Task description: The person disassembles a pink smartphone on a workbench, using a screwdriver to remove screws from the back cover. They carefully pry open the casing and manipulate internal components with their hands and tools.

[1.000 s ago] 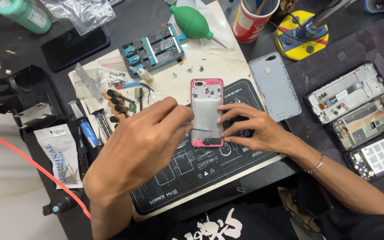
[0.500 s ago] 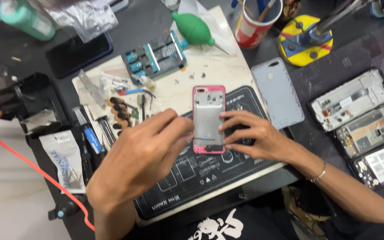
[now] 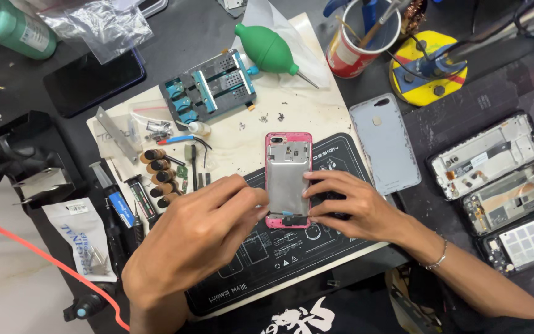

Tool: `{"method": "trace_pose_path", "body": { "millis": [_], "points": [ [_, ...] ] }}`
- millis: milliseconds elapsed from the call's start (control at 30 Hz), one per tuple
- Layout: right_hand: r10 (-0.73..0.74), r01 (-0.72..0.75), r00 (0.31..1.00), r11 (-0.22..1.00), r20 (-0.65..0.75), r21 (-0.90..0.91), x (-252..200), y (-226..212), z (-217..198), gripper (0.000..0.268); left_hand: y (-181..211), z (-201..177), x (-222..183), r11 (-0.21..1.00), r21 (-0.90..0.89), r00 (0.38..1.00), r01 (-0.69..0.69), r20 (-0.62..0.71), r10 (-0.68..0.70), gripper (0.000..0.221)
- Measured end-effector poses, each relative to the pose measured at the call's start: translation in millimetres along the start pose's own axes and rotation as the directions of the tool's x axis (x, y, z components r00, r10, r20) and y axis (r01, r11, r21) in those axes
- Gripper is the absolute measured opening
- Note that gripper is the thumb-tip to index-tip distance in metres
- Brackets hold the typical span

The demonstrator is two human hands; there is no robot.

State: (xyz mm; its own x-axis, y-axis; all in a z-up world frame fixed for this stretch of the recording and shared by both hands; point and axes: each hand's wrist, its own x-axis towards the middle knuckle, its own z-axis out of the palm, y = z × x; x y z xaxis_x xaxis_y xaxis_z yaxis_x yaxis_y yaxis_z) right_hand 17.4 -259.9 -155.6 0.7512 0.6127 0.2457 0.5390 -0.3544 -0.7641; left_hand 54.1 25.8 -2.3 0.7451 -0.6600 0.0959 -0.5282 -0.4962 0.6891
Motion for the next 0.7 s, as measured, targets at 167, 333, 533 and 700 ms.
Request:
{"method": "trace_pose_path", "body": {
  "millis": [167, 333, 533, 700],
  "points": [
    [0.006, -0.006, 1.0, 1.0, 0.025, -0.006, 2.6, 1.0, -2.3, 0.017, -19.7, -8.9, 2.8, 0.995, -0.099, 1.0, 0.016, -0.025, -0.019, 0.013],
    [0.035, -0.035, 0.999, 0.999, 0.0, 0.027, 8.7, -0.9, -1.5, 0.014, -23.5, -23.4, 3.2, 0.984, -0.171, 0.996, 0.042, -0.073, -0.055, 0.015],
    [0.044, -0.045, 0.999, 0.999, 0.031, 0.023, -1.1, 3.1, -0.2, 0.016, -14.0, -17.2, -3.9, 0.995, -0.03, 0.99, 0.09, -0.107, -0.093, 0.015],
    [0.023, -0.023, 1.0, 1.0, 0.005, 0.005, -5.1, 3.0, 6.5, 0.017, 1.9, -10.8, -15.9, 1.0, 0.028, 0.994, -0.006, -0.108, 0.009, 0.013]
  ]
}}
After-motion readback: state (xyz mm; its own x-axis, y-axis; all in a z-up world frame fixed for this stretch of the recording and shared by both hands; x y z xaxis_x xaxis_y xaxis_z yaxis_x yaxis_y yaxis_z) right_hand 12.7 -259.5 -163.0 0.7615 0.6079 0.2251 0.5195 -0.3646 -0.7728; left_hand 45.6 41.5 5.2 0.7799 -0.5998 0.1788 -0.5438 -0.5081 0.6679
